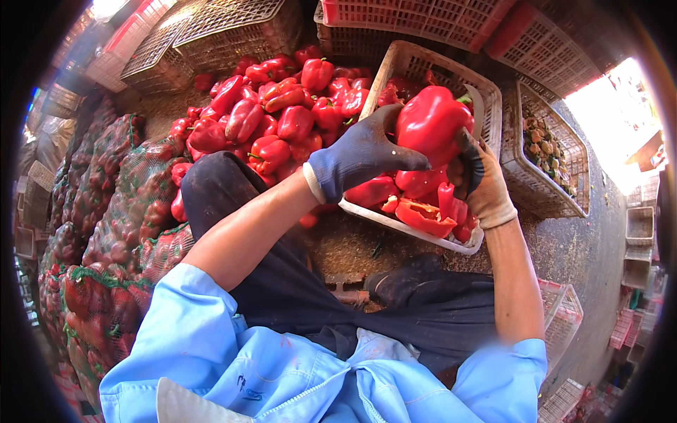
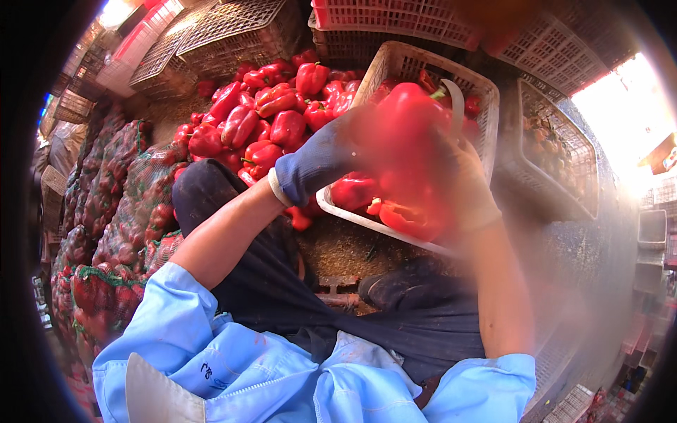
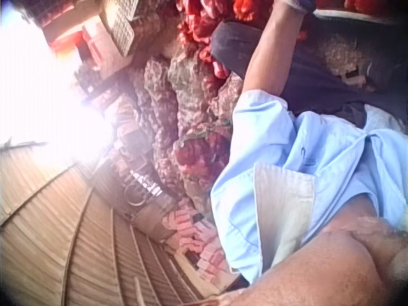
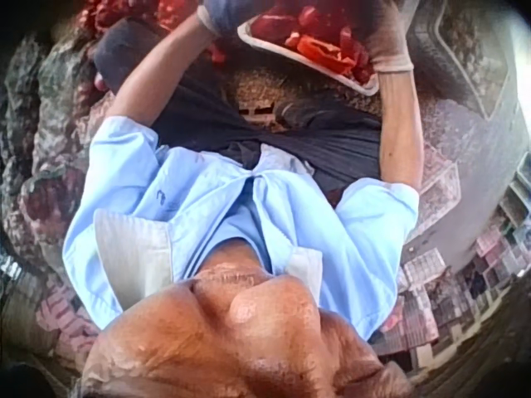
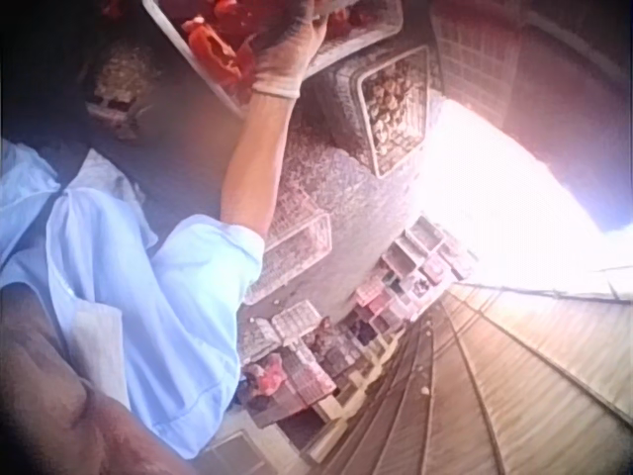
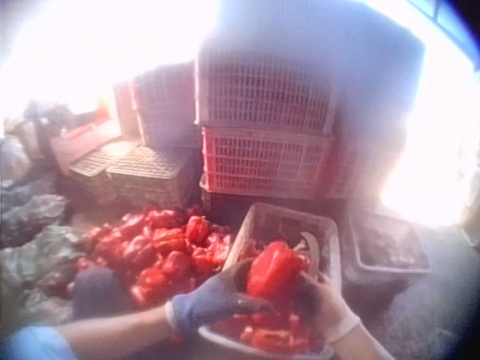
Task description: The person is sitting on the floor and prepping red peppers by cutting off the tops with a curved knife and discarding the seeds into a separate bin.
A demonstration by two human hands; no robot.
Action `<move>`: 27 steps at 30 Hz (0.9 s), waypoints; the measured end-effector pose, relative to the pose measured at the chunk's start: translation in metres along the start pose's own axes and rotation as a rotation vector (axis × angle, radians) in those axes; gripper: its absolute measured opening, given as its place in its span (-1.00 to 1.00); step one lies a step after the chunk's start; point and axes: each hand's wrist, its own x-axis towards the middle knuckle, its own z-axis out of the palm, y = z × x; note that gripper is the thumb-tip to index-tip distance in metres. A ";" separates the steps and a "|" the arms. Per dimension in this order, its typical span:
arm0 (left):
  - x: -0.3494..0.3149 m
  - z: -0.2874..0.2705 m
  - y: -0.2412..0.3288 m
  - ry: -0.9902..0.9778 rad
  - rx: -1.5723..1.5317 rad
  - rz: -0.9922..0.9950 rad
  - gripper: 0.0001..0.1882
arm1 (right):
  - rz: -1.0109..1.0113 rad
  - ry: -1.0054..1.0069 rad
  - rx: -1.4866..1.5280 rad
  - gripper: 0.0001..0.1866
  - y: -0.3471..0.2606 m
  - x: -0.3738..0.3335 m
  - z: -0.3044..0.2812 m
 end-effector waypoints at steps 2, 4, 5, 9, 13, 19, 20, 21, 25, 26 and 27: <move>0.001 0.000 -0.006 0.027 -0.100 -0.075 0.03 | 0.006 0.035 -0.092 -0.71 -0.006 0.000 0.000; 0.003 -0.003 -0.011 0.040 -0.161 -0.111 0.04 | -0.024 -0.008 -0.145 -0.72 -0.006 0.006 -0.001; 0.005 -0.007 -0.012 0.037 -0.152 -0.161 0.05 | -0.039 -0.027 -0.171 -0.72 -0.007 0.009 -0.002; 0.005 -0.013 -0.004 0.029 -0.193 -0.252 0.05 | -0.100 -0.091 -0.289 -0.76 -0.003 0.020 -0.017; 0.006 -0.016 0.001 0.001 -0.240 -0.246 0.02 | -0.105 -0.138 -0.290 -0.74 -0.010 0.017 -0.012; 0.005 -0.010 0.002 0.141 -0.075 -0.222 -0.11 | -0.215 -0.045 -0.556 -0.61 0.002 0.032 -0.027; 0.005 -0.008 0.004 0.199 -0.047 -0.240 -0.11 | -0.243 0.003 -0.603 -0.59 0.003 0.029 -0.023; 0.006 -0.007 0.007 0.260 -0.016 -0.257 -0.11 | -0.274 0.064 -0.644 -0.57 0.002 0.024 -0.016; 0.008 -0.009 -0.002 0.449 0.272 -0.167 -0.08 | -0.398 0.085 -0.664 -0.53 0.015 0.011 -0.005; 0.008 -0.008 -0.005 0.474 0.294 -0.156 -0.07 | -0.433 0.090 -0.747 -0.50 0.021 0.013 -0.005; 0.007 -0.004 -0.002 0.488 0.363 -0.149 -0.08 | -0.466 0.102 -0.831 -0.46 0.026 0.014 -0.006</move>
